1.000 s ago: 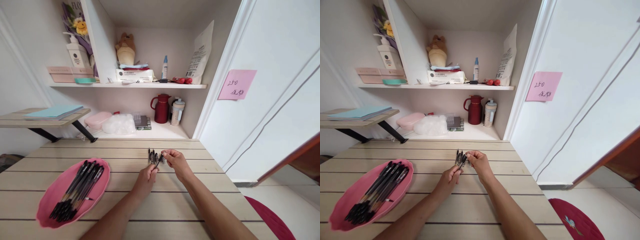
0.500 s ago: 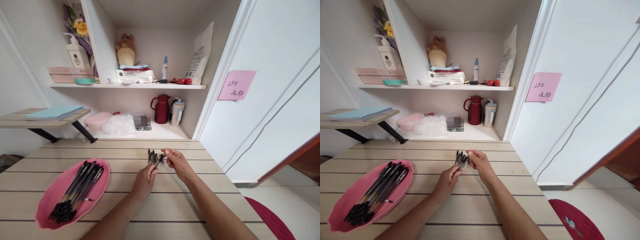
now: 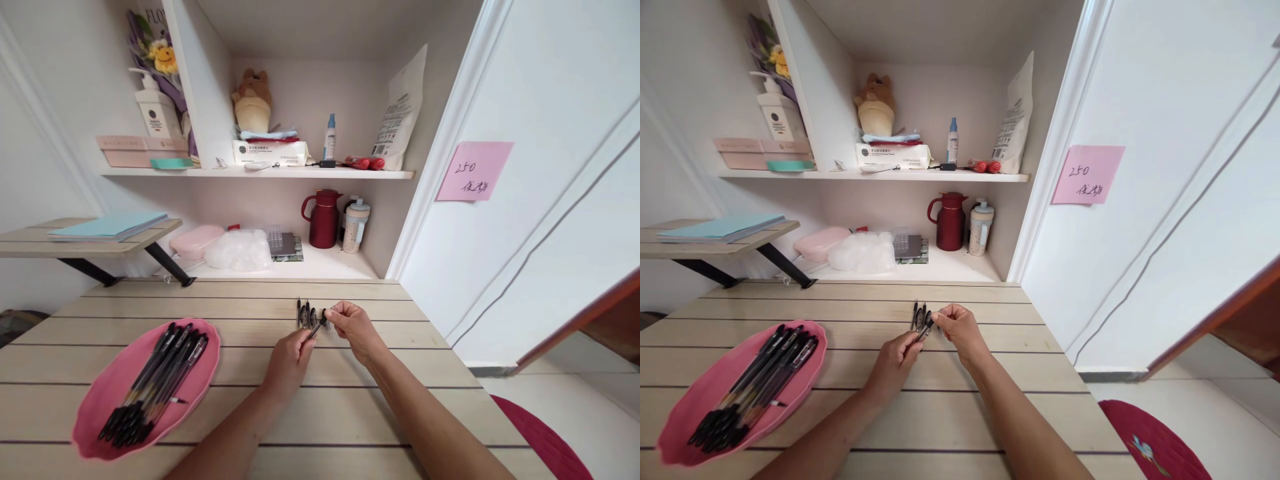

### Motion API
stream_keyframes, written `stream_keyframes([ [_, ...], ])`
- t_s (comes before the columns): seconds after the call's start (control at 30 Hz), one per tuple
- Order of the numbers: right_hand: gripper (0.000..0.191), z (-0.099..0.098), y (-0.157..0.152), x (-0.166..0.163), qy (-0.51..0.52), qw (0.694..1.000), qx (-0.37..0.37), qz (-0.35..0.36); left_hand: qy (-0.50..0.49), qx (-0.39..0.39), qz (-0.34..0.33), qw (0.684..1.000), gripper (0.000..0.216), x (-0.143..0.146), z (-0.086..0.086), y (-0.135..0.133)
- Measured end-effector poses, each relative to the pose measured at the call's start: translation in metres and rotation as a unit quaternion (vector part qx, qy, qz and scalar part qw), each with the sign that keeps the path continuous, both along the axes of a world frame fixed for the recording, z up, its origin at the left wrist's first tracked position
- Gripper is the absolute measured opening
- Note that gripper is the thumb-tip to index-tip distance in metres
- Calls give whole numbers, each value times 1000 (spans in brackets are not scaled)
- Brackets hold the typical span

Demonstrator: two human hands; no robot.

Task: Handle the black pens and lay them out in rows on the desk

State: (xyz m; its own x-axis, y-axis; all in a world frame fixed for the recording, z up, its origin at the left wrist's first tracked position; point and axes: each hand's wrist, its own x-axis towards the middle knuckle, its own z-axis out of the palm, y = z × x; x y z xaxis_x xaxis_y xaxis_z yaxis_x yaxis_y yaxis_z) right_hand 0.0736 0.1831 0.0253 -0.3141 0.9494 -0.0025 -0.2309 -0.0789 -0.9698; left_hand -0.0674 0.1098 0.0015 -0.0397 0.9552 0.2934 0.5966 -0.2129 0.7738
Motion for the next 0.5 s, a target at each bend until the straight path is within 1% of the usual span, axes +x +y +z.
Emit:
stream_keyframes([
  [0.13, 32, -1, 0, 0, 14, 999, -2, 45, 2, 6, 17, 1000, 21, -2, -2, 2],
  [0.2, 29, -2, 0, 0, 14, 1000, 4, 28, 3, 14, 15, 1000, 22, -3, -2, 3],
  [0.27, 29, -3, 1, 0, 5, 1000, 6, 2, -6, 12, 8, 1000, 23, -3, -2, 2],
  [0.3, 28, -3, 1, 0, 3, 1000, 3, 2, -13, 6, 7, 1000, 23, -3, -2, 2],
  [0.43, 29, -5, 2, 1, 27, 999, -3, 41, -26, -9, 13, 1000, 26, -4, -1, 2],
  [0.5, 27, -6, 3, 1, 31, 999, 0, 20, -19, 7, 13, 1000, 25, -4, -2, 2],
])
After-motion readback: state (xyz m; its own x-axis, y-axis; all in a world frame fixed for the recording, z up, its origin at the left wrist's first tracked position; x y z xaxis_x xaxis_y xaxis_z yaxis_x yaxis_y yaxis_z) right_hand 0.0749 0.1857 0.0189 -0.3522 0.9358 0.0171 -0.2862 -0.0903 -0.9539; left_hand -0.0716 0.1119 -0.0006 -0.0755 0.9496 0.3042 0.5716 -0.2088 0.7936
